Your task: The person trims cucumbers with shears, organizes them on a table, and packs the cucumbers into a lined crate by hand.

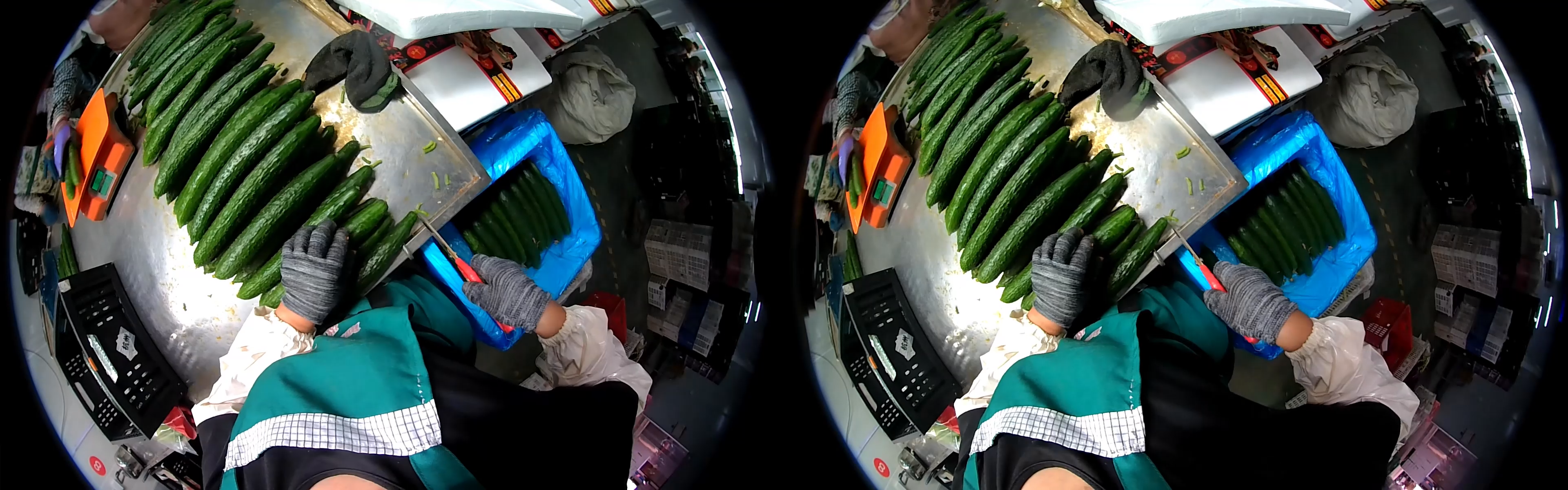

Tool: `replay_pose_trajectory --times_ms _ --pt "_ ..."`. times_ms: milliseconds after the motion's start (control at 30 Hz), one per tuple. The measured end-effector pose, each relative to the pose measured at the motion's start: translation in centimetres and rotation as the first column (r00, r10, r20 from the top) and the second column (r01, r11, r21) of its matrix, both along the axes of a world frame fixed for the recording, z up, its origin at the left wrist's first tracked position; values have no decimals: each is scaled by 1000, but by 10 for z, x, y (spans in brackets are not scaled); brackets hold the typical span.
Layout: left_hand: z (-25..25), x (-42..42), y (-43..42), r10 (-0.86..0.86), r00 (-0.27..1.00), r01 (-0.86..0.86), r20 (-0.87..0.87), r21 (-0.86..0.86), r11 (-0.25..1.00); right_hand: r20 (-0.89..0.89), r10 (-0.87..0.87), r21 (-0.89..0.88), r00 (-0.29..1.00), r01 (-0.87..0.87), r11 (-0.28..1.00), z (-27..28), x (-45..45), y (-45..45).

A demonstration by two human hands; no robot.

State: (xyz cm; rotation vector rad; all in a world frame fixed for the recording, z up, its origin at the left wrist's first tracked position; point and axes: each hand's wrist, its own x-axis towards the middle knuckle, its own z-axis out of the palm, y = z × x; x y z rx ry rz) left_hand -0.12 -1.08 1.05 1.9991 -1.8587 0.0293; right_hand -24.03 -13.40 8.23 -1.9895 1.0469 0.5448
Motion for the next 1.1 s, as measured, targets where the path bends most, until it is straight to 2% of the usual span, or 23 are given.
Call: replay_pose_trajectory --times_ms 33,367,667,767,867,900,967,1000,1033,1100 --pt "0 0 0 6 1000 -6 -5 -3 1000 46 7 -2 999 -6 1000 -5 -1 -1" --pt "-5 1 2 14 1000 -14 5 28 999 50 -10 -17 999 11 1000 -17 7 -3" --pt "-6 2 2 4 1000 -4 17 28 1000 61 11 -115 998 -4 993 -22 8 6" --pt "-6 1 2 6 999 -8 39 37 999 56 -52 -80 997 56 995 -23 6 4" --pt "-6 0 3 26 1000 -27 10 26 999 44 -50 -115 998 55 992 -25 5 -8" --pt "-2 -2 4 25 1000 -25 11 25 999 67 -13 -191 998 26 981 -27 6 -17" --pt "7 -7 4 -74 995 78 -61 61 995 168 33 -353 985 29 935 -35 9 -32" --pt "7 -10 4 -81 995 85 -60 59 995 247 53 -438 968 63 897 -42 13 -39" --pt "6 -13 3 -188 982 190 -24 60 980 272 22 -509 962 124 852 -53 22 -46" --pt "-10 -15 7 -362 925 348 115 125 929 79 26 -547 997 22 837 -63 47 -60"
